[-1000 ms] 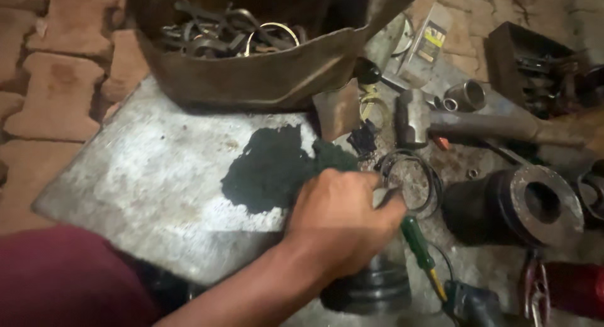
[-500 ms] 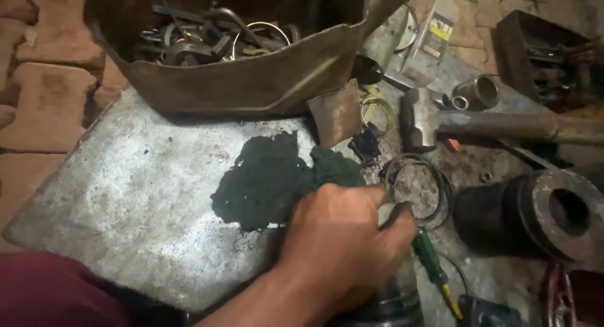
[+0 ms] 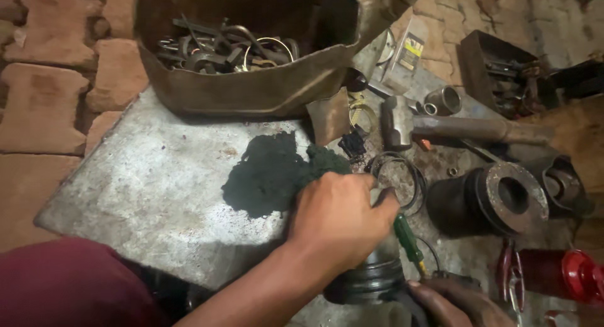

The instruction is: The person cleans and services an engine piston by hand, wiping it with a cloth and installing metal rings onto the piston head.

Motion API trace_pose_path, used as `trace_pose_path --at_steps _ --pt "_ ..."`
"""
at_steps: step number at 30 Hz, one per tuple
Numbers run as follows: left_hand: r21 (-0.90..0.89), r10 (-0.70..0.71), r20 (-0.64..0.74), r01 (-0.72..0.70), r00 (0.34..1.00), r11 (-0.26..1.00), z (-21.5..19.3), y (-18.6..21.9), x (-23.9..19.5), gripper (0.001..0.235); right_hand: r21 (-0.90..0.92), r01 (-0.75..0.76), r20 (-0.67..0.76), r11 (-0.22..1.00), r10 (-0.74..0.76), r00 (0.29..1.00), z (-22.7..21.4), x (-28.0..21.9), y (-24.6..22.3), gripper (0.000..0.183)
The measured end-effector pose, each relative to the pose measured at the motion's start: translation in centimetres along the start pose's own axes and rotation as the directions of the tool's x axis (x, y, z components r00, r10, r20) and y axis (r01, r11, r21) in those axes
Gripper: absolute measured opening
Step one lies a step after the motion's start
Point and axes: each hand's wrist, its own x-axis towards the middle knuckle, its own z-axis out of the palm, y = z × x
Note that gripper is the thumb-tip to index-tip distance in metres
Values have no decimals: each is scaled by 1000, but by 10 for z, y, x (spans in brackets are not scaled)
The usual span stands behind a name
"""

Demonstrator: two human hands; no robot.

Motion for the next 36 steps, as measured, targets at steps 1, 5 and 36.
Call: trace_pose_path --at_steps 1,5,36 --pt "-4 2 2 -2 1000 1000 0 0 0 42 -27 52 -99 998 -55 994 -6 5 -10 49" --pt "0 29 -9 -29 1000 1000 0 0 1 42 45 -53 181 998 44 982 -22 33 -36 45" --pt "18 27 25 -28 999 999 2 0 -1 41 -24 10 -357 1000 -18 934 -37 34 -92 60"
